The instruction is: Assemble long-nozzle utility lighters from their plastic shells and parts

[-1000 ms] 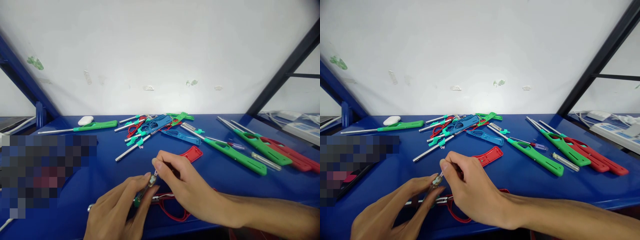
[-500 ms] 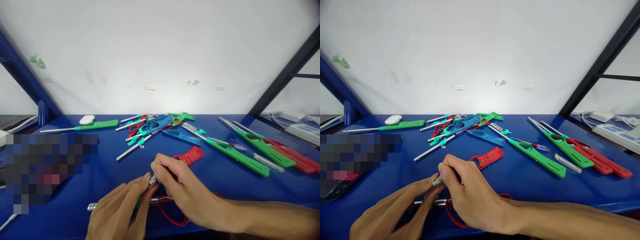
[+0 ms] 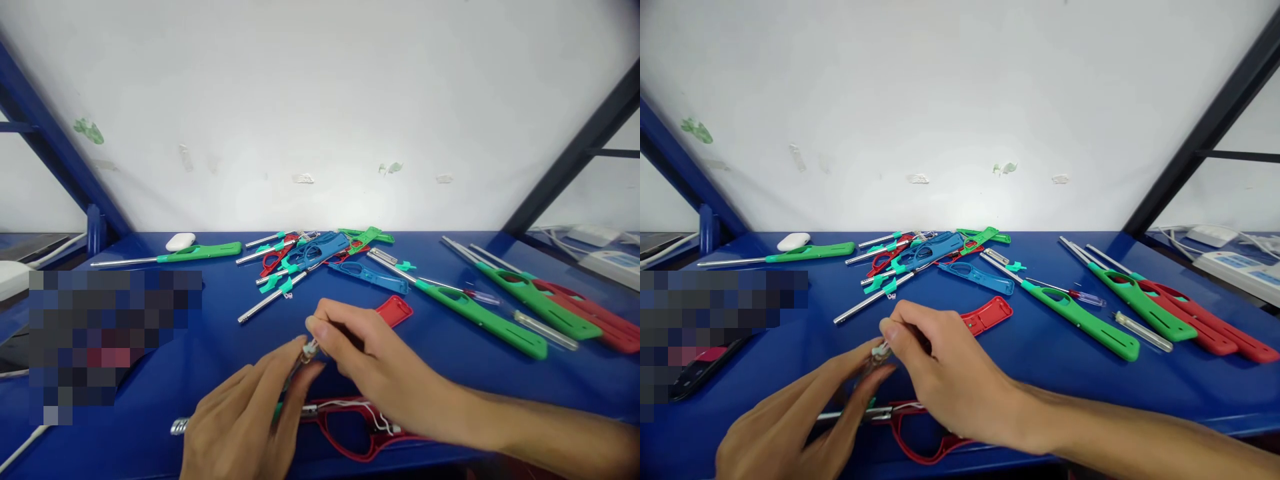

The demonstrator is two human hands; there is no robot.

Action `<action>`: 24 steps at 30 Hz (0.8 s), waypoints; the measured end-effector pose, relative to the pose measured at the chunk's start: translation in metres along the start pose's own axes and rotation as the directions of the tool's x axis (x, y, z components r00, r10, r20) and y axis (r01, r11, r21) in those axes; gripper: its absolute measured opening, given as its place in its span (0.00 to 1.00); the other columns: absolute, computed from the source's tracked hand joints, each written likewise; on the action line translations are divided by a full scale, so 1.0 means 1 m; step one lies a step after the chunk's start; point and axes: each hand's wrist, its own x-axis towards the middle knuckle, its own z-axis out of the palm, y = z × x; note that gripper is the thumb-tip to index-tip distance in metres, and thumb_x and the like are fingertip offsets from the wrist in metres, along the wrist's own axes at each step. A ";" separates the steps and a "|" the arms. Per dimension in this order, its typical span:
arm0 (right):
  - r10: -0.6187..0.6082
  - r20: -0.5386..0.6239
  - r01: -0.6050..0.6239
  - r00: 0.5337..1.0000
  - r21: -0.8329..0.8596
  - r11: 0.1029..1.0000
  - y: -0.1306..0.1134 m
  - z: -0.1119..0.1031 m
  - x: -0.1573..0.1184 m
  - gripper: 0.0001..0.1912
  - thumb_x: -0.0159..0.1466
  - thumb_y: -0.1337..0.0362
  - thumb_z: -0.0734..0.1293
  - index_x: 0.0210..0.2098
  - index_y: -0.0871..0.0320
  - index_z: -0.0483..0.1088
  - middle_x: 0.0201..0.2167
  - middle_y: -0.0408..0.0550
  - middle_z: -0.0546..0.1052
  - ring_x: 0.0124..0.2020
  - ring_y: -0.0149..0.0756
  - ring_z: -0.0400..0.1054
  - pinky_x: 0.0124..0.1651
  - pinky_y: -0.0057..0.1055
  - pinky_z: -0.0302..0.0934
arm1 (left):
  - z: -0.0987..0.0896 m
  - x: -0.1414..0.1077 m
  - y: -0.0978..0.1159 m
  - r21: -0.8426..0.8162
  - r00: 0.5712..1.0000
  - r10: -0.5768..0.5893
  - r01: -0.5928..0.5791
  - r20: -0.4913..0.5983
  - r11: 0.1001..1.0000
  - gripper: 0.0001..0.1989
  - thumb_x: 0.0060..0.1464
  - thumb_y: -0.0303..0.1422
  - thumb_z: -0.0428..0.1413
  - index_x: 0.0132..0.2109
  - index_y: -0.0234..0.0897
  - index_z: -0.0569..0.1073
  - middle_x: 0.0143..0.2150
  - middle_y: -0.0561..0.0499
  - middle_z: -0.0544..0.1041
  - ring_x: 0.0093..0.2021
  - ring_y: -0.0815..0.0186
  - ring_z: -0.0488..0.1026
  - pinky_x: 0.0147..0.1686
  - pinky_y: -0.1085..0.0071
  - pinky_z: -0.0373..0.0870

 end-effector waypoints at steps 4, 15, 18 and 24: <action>-0.075 -0.084 0.040 0.994 -0.359 0.933 0.012 -0.023 0.017 0.22 0.81 0.53 0.56 0.30 0.53 0.57 0.27 0.38 0.63 0.28 0.31 0.57 0.32 0.31 0.53 | 0.001 0.002 -0.001 0.125 0.995 0.097 -0.099 0.028 0.987 0.20 0.71 0.35 0.58 0.65 0.30 0.74 0.55 0.41 0.85 0.49 0.58 0.86 0.50 0.65 0.78; -0.156 -0.073 0.048 0.985 -0.754 0.656 0.033 -0.062 0.048 0.19 0.77 0.55 0.64 0.34 0.57 0.77 0.29 0.49 0.78 0.29 0.39 0.67 0.34 0.36 0.49 | 0.006 0.003 -0.001 0.010 0.988 0.116 -0.118 0.098 0.993 0.12 0.69 0.24 0.55 0.56 0.35 0.76 0.50 0.47 0.83 0.53 0.63 0.78 0.57 0.67 0.74; -0.223 0.124 0.238 0.967 -0.756 0.610 0.024 -0.052 0.078 0.11 0.77 0.59 0.65 0.49 0.54 0.79 0.45 0.51 0.82 0.45 0.43 0.73 0.43 0.35 0.57 | 0.007 0.001 -0.001 0.002 0.987 0.121 -0.122 0.103 0.992 0.12 0.68 0.23 0.55 0.55 0.36 0.76 0.48 0.48 0.83 0.52 0.61 0.78 0.54 0.66 0.77; -0.237 0.331 0.406 0.914 -0.703 0.585 0.025 -0.027 0.140 0.04 0.72 0.63 0.74 0.45 0.56 0.80 0.50 0.55 0.80 0.48 0.43 0.70 0.40 0.34 0.55 | 0.007 0.001 -0.003 -0.011 0.986 0.108 -0.107 0.131 0.994 0.11 0.68 0.24 0.55 0.53 0.38 0.76 0.47 0.49 0.83 0.50 0.61 0.79 0.50 0.65 0.79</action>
